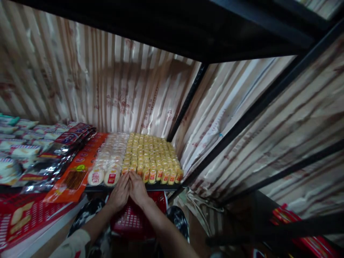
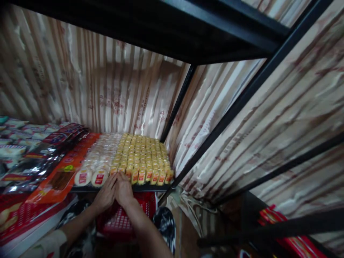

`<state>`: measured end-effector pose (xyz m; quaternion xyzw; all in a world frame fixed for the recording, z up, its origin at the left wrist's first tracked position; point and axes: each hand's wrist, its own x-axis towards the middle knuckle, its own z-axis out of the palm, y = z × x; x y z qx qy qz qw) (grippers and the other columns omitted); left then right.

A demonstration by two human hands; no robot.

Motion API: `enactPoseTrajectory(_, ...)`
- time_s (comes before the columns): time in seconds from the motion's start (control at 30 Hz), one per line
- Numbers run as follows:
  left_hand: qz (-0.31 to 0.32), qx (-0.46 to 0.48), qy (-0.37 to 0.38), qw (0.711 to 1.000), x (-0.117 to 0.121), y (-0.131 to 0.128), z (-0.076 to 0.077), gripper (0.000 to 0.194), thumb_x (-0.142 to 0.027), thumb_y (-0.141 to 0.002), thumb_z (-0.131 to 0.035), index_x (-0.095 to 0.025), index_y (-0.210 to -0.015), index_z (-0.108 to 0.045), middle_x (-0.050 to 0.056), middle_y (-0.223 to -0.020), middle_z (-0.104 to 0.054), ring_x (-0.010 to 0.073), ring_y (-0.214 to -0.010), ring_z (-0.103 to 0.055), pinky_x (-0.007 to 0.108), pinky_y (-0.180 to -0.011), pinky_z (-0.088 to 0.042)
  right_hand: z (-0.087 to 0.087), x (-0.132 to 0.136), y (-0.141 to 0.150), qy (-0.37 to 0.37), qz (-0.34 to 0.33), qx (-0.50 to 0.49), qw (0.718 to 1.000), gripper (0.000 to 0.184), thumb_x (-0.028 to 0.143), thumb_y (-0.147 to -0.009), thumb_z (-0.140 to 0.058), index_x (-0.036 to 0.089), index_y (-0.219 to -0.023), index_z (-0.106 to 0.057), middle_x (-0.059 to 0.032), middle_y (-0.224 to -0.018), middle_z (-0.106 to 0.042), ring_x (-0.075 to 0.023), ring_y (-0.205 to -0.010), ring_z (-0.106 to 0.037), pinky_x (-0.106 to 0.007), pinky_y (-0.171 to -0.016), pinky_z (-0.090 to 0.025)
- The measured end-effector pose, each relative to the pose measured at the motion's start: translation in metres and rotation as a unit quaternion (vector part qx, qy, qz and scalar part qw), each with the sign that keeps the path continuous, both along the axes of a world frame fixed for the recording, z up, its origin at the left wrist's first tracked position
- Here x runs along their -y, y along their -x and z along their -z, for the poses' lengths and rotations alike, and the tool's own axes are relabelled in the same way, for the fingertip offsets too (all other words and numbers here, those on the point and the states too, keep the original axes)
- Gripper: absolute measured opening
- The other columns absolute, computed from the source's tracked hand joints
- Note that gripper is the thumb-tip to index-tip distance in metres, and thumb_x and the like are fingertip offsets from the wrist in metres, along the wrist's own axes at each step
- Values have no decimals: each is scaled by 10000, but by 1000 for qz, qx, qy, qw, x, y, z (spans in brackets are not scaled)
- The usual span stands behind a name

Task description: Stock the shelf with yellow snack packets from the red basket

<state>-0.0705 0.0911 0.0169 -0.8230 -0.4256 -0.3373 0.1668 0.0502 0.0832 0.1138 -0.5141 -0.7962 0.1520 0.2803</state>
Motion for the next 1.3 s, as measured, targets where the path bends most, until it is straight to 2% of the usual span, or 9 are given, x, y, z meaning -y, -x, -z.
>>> enactPoseTrajectory(0.13, 1, -21, 0, 1000, 0, 2, -6, 416, -174, -845, -348, -87, -1228, -484, 183, -1312, -474, 278, -1273, -361, 454, -979, -415, -1, 3, -4, -18, 7, -21, 1000, 462, 16, -756, -381, 26, -1183, -554, -181, -1200, -569, -218, -1161, -496, -350, -1011, -395)
enactPoseTrajectory(0.23, -2, -39, -5, 999, 2, 2, -11, 378, -166, -845, -348, -135, -1165, -547, 148, -1321, -479, 270, -1276, -357, 467, -994, -386, -3, 5, -9, -30, -7, -34, 999, 492, -5, -726, -375, 37, -1181, -558, -177, -1212, -562, -218, -1163, -495, -368, -1012, -395)
enactPoseTrajectory(0.37, -18, -79, -30, 996, 3, -1, -13, 371, -198, -840, -374, -150, -1154, -564, 114, -1308, -507, 261, -1262, -380, 449, -1019, -338, -6, 5, -17, -32, -22, -36, 999, 472, 17, -745, -366, 22, -1176, -560, -189, -1203, -563, -231, -1155, -499, -390, -998, -407)
enactPoseTrajectory(0.57, -46, -108, -61, 991, 1, -4, -17, 415, -253, -837, -390, -128, -1213, -516, 91, -1318, -507, 221, -1226, -432, 391, -1053, -255, -16, -4, -25, -56, -10, -31, 998, 446, 67, -801, -341, 87, -1189, -560, -144, -1207, -571, -211, -1148, -503, -393, -996, -410)
enactPoseTrajectory(0.67, -40, -106, -74, 991, 1, -3, -18, 417, -267, -839, -410, -103, -1207, -519, 110, -1308, -514, 228, -1225, -438, 391, -1065, -228, -25, -18, -22, -51, -4, 15, 999, 445, 107, -826, -346, 51, -1234, -517, -168, -1277, -509, -224, -1214, -441, -386, -1026, -374)
enactPoseTrajectory(0.87, -40, -96, -85, 991, -3, -1, -11, 425, -329, -849, -436, -138, -1220, -515, 80, -1271, -554, 232, -1225, -440, 400, -1076, -215, -41, -69, 5, -7, -17, 124, 992, 534, 277, -892, -351, 24, -1362, -324, -156, -1438, -271, -228, -1353, -168, -382, -1109, -191)
enactPoseTrajectory(0.97, -44, -96, -77, 991, -6, 0, -7, 458, -332, -847, -442, -157, -1269, -465, 58, -1319, -511, 220, -1245, -416, 378, -1087, -195, -39, -93, 17, 64, -17, 169, 983, 605, 374, -919, -288, -30, -1369, -265, -190, -1457, -180, -249, -1364, -75, -388, -1118, -117)
enactPoseTrajectory(1.07, -46, -99, -70, 992, -9, 0, -5, 462, -338, -840, -458, -156, -1264, -473, 55, -1289, -541, 225, -1218, -444, 379, -1089, -181, -32, -106, 25, 121, -10, 201, 972, 649, 409, -923, -250, -51, -1378, -203, -203, -1464, -118, -265, -1363, -18, -400, -1117, -85)
enactPoseTrajectory(1.3, -54, -85, -55, 993, -12, -4, -13, 492, -257, -843, -382, -143, -1321, -398, 65, -1274, -554, 204, -1206, -456, 372, -1065, -227, -26, -123, 37, 132, 44, 191, 972, 689, 470, -918, -192, -24, -1397, -163, -183, -1475, -84, -257, -1365, 2, -387, -1113, -57)
